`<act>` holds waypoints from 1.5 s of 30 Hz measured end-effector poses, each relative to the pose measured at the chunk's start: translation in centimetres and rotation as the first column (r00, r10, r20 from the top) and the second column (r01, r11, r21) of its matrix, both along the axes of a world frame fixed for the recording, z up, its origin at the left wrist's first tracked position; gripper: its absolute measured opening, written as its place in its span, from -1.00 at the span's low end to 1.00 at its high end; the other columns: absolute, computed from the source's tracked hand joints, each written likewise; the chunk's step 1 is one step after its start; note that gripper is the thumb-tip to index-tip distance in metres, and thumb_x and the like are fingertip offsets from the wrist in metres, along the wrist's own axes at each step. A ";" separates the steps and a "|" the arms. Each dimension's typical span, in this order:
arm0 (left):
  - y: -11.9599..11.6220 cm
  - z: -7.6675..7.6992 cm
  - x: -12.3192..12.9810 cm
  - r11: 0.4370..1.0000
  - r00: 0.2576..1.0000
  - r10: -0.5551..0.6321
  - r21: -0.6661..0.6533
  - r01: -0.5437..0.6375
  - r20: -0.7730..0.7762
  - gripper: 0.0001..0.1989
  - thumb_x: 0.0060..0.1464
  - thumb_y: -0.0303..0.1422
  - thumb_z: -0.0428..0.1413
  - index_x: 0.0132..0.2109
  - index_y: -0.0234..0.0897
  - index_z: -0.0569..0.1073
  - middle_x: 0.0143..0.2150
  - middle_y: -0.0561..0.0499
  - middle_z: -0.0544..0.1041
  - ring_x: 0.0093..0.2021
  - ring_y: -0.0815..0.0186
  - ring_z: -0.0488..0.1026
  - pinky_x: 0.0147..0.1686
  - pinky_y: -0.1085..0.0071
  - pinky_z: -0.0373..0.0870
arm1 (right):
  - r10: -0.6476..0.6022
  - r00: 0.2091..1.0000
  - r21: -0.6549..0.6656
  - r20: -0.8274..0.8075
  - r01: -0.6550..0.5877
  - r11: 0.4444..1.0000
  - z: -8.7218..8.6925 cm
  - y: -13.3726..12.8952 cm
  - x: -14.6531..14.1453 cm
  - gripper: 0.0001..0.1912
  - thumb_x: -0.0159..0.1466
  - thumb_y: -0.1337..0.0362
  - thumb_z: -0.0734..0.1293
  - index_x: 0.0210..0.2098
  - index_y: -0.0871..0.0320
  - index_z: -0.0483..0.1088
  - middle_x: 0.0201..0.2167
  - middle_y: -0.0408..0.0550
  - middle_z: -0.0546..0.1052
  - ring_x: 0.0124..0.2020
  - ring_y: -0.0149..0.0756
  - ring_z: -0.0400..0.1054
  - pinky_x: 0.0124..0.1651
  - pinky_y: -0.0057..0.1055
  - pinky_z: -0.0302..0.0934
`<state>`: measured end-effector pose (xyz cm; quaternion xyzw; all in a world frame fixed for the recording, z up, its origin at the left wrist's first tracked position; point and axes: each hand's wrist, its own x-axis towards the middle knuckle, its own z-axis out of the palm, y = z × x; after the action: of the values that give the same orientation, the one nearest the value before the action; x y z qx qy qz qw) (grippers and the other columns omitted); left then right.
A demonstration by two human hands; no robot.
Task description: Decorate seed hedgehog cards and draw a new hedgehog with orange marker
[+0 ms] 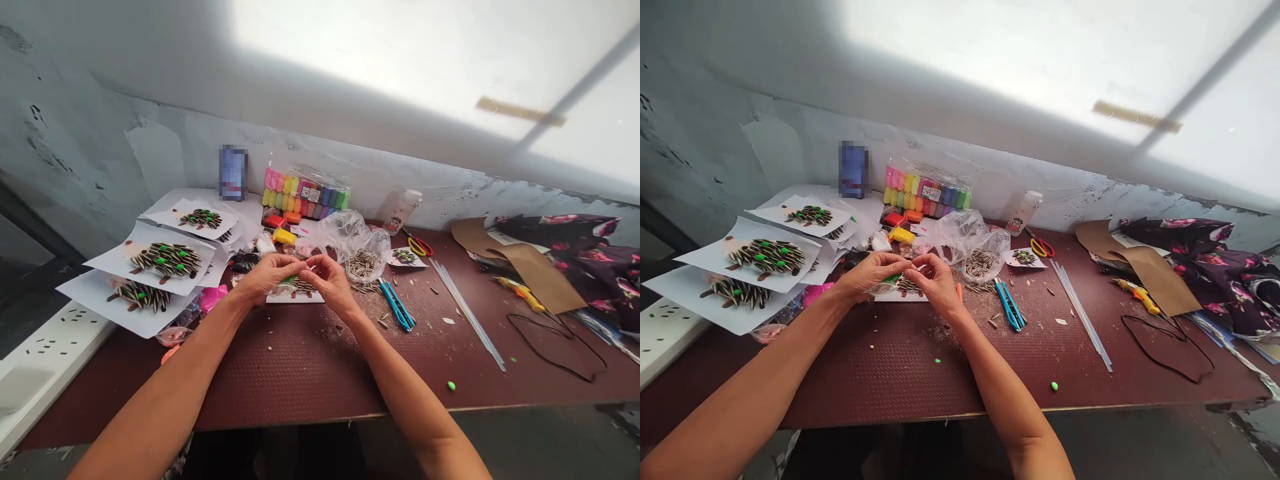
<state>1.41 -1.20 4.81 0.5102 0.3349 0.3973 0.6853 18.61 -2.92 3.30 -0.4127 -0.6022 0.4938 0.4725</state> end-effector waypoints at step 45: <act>-0.2 0.8 -0.3 0.989 0.987 -0.068 0.119 0.086 -0.147 -0.64 -0.05 -0.07 0.35 -0.23 -0.28 0.68 -0.27 -0.07 0.66 -0.27 0.24 0.52 -0.27 0.40 0.41 | -0.281 0.933 0.527 0.223 0.127 0.841 0.9 -0.5 0.1 -0.87 0.29 0.24 0.39 -0.32 0.08 0.34 -0.22 -0.06 0.46 -0.28 -0.31 0.32 -0.20 -0.33 0.29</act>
<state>1.10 -1.42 5.61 0.5917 0.3374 0.3533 0.6412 18.75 -3.38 4.17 -0.4054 -0.7250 0.1992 0.5200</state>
